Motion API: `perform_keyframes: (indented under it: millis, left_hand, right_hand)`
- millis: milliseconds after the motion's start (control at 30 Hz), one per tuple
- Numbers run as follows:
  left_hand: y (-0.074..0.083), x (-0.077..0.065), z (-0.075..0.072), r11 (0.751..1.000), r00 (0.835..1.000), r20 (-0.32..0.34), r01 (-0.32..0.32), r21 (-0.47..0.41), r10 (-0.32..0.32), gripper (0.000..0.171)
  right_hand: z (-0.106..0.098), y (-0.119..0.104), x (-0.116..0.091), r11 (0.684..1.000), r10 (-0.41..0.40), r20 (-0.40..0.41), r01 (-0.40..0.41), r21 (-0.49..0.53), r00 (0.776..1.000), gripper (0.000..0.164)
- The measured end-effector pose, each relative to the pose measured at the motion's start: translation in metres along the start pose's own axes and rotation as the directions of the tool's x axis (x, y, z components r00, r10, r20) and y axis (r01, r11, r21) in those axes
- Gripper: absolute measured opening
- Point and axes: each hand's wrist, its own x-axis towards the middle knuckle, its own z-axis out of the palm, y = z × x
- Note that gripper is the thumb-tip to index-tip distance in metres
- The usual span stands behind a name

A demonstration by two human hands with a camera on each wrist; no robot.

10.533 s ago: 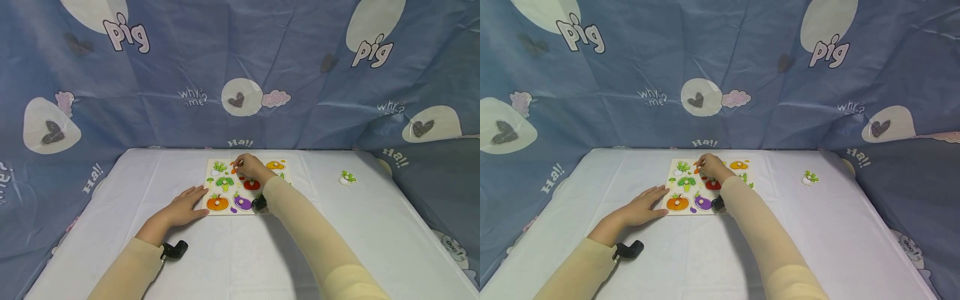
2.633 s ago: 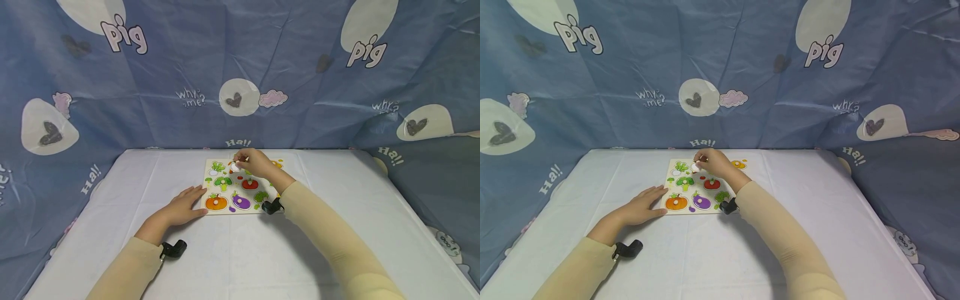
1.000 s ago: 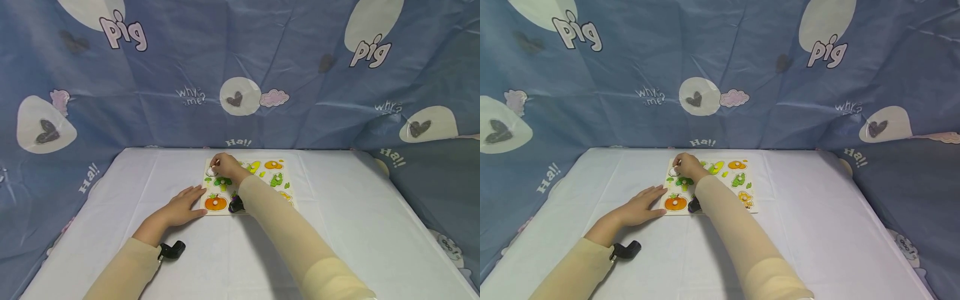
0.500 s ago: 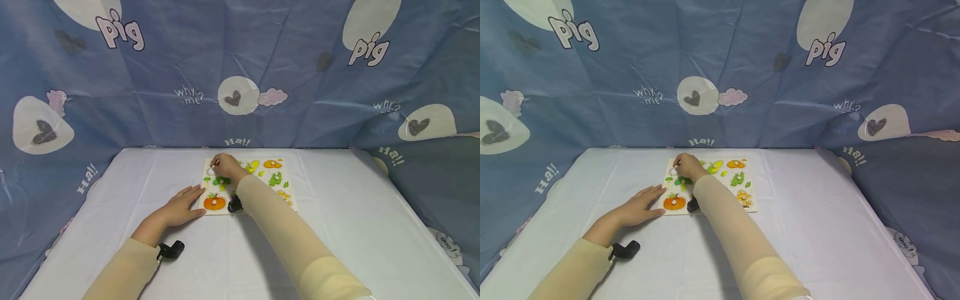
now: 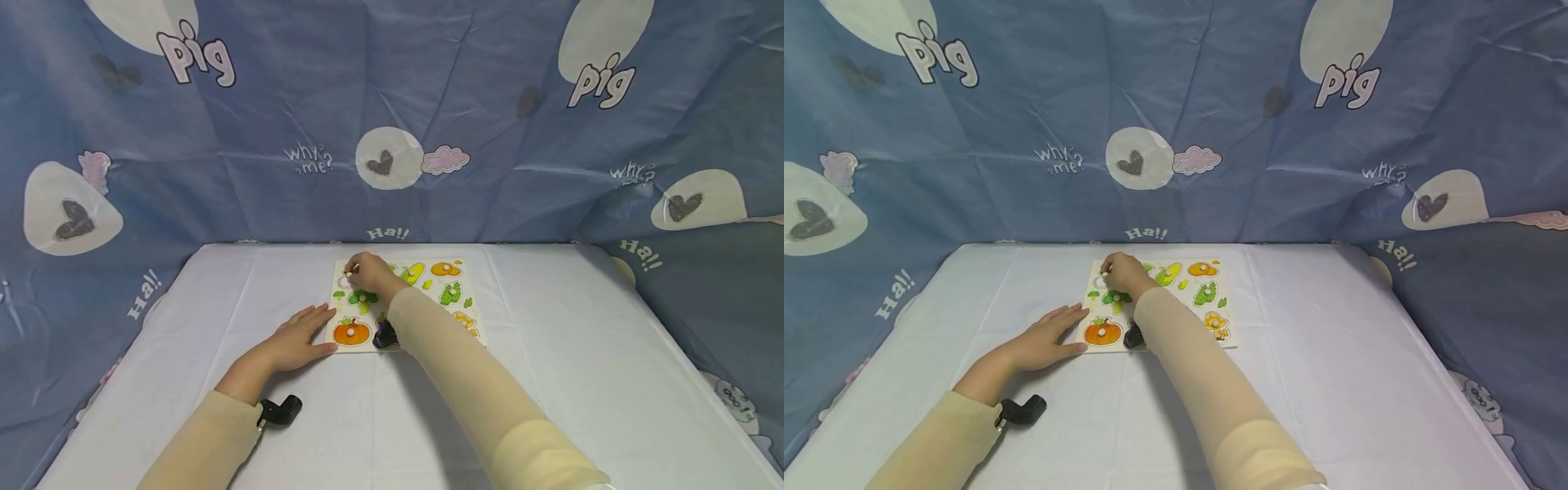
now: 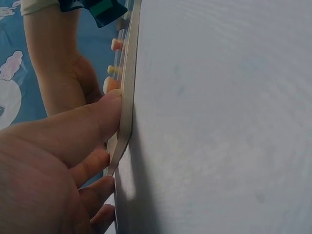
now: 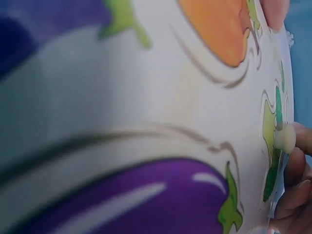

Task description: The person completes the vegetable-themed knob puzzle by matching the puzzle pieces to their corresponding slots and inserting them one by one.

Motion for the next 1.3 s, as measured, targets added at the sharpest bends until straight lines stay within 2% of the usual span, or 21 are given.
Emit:
perform_keyframes:
  millis: [167, 367, 567, 967, 1300]
  left_hand:
    - [0.001, -0.002, -0.001, 1.0, 1.0, -0.002, 0.006, -0.004, -0.006, 0.076]
    - [0.003, -0.002, -0.001, 1.0, 1.0, 0.009, 0.009, 0.0, -0.009, 0.077]
    - [0.002, -0.001, -0.002, 1.0, 1.0, 0.011, 0.011, 0.005, -0.011, 0.077]
    - [0.004, 0.0, 0.001, 1.0, 1.0, 0.0, 0.014, 0.005, -0.014, 0.076]
    - [0.004, -0.002, 0.002, 1.0, 1.0, -0.016, 0.009, 0.017, -0.009, 0.077]
  right_hand:
    - [-0.007, 0.001, -0.007, 0.998, -0.016, 0.012, 0.015, 0.06, 1.0, 0.018]
    - [-0.028, 0.002, -0.02, 0.998, -0.069, 0.009, 0.069, 0.005, 0.998, 0.022]
    - [-0.05, 0.003, -0.038, 0.992, -0.126, 0.043, 0.127, -0.015, 0.991, 0.027]
    - [-0.092, 0.015, -0.091, 0.964, -0.24, 0.028, 0.241, -0.111, 0.97, 0.024]
    - [-0.137, 0.035, -0.143, 0.959, -0.247, -0.064, 0.235, -0.158, 0.967, 0.025]
